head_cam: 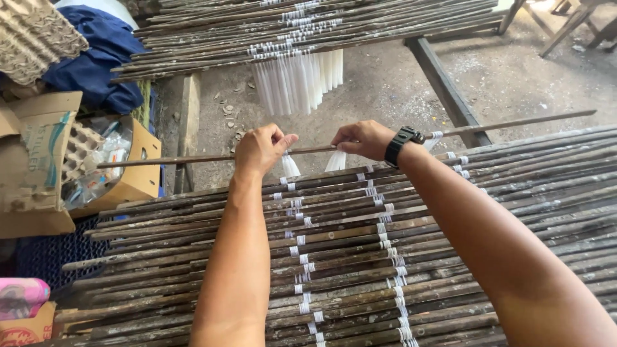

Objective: Tying multiple candle wicks to wooden sticks in preparation for the dipping process.

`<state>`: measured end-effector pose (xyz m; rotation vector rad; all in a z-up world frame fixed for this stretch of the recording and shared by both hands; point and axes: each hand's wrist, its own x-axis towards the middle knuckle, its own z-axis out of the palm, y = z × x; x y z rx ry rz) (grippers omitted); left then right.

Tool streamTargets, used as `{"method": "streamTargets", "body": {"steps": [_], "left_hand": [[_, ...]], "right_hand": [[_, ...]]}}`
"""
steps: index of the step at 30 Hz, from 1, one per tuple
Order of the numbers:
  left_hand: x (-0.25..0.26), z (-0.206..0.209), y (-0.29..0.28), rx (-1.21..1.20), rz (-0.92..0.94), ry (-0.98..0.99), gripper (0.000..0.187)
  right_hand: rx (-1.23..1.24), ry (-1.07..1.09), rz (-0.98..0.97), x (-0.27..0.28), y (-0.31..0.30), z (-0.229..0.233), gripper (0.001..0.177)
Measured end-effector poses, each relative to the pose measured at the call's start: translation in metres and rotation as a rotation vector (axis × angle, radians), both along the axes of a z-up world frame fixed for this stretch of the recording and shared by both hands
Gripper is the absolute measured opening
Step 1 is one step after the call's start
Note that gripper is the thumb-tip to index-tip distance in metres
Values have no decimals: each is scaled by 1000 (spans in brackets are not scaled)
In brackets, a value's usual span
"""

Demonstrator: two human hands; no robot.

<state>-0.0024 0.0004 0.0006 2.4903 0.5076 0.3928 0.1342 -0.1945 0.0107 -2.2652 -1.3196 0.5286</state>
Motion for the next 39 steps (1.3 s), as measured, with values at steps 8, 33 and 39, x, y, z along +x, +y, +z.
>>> {"method": "streamTargets", "body": {"steps": [8,33,39], "left_hand": [[-1,-2,6,24,-20,99,33],[-13,-5,-14,94,11,547,40],[-25,-14,-13,79,29,574,44]], "right_hand": [[-64,-196,-148,1,-17,-22,25],[203,-263,-288,-10,-31,-36,20],[136,-191,-357,-20,-35,-21,31]]}}
